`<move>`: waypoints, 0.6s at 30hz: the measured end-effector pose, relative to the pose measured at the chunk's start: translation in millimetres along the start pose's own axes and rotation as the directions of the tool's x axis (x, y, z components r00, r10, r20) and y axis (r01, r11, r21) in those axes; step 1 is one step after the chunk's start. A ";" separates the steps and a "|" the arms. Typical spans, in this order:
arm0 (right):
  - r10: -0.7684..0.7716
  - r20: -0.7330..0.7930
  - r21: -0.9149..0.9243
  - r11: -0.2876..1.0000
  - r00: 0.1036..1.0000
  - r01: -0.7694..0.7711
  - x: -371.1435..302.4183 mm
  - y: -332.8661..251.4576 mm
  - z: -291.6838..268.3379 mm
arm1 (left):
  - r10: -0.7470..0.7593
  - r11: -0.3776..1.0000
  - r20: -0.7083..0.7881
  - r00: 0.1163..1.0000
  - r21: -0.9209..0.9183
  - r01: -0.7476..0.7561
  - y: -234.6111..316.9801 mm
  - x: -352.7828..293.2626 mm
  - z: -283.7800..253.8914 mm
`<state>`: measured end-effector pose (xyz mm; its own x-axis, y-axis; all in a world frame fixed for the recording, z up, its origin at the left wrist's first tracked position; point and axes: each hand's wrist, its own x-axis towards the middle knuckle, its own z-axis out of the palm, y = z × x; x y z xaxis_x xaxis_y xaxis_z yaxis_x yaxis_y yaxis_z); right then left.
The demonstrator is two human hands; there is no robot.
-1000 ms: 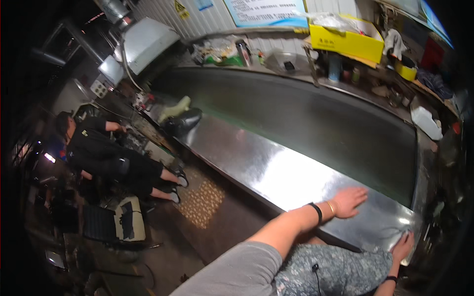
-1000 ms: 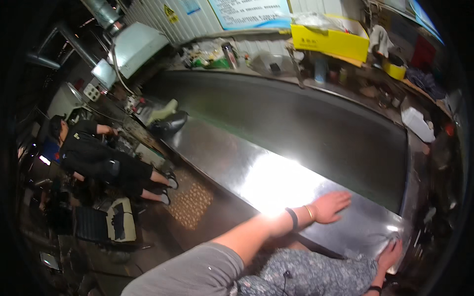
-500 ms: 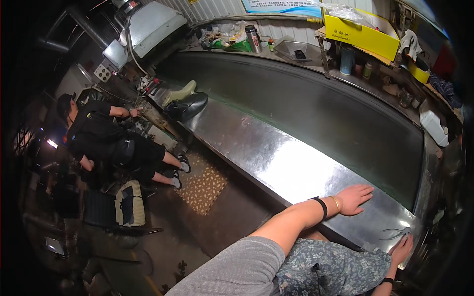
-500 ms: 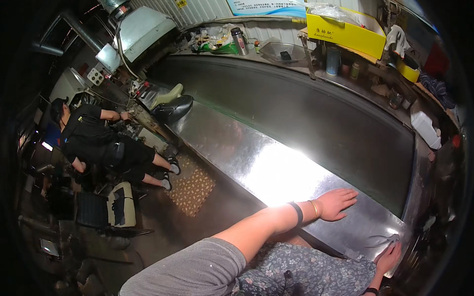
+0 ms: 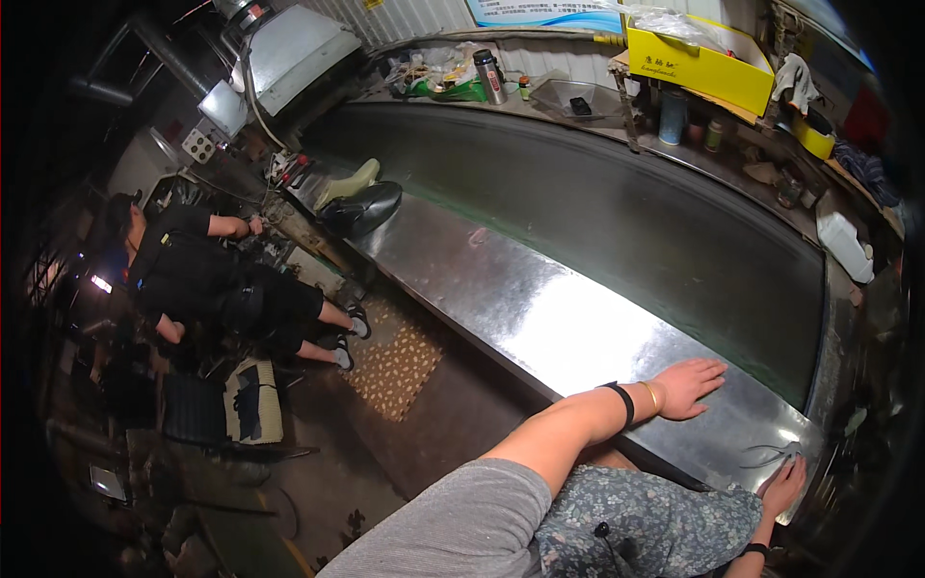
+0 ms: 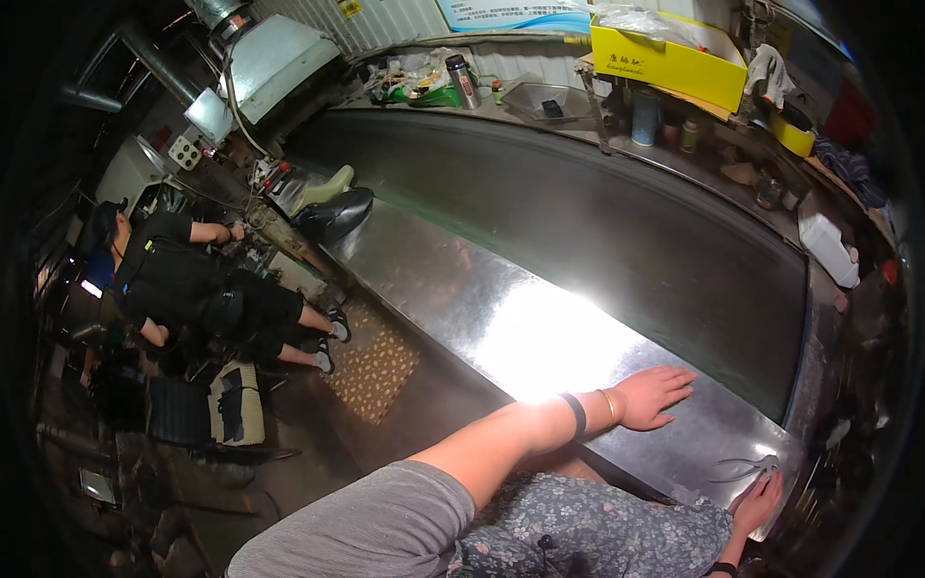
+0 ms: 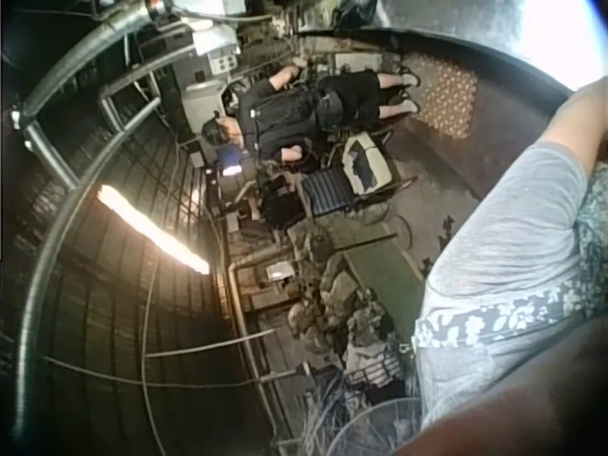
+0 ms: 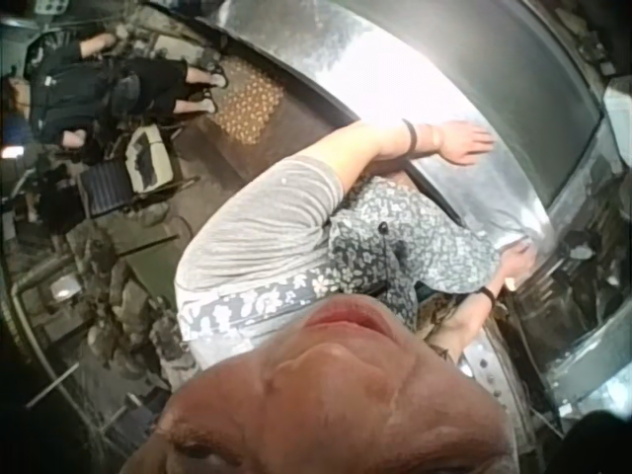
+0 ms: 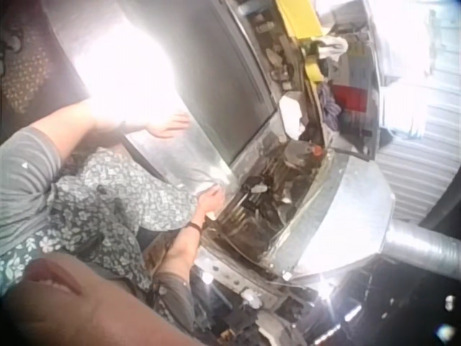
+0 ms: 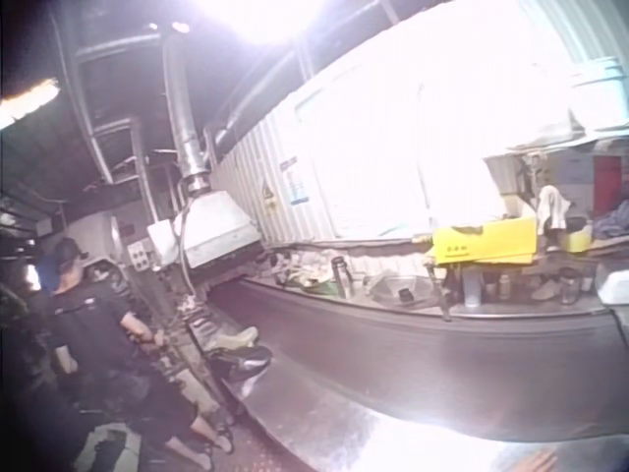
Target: Inspecting and placing shoe components on a conveyor belt in a factory setting.
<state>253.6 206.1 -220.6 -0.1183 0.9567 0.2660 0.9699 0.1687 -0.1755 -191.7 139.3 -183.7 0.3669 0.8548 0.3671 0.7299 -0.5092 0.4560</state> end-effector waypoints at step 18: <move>0.000 -0.003 -0.018 1.000 1.000 0.000 -2.1 -5.3 -2.7 | -0.014 1.000 0.014 1.000 0.009 0.014 2.5 1.0 -3.0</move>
<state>249.2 202.5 -217.7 -0.1173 0.9560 0.2689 0.9735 0.1641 -0.1590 -191.2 138.6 -179.7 0.3647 0.8630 0.3495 0.7400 -0.4965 0.4538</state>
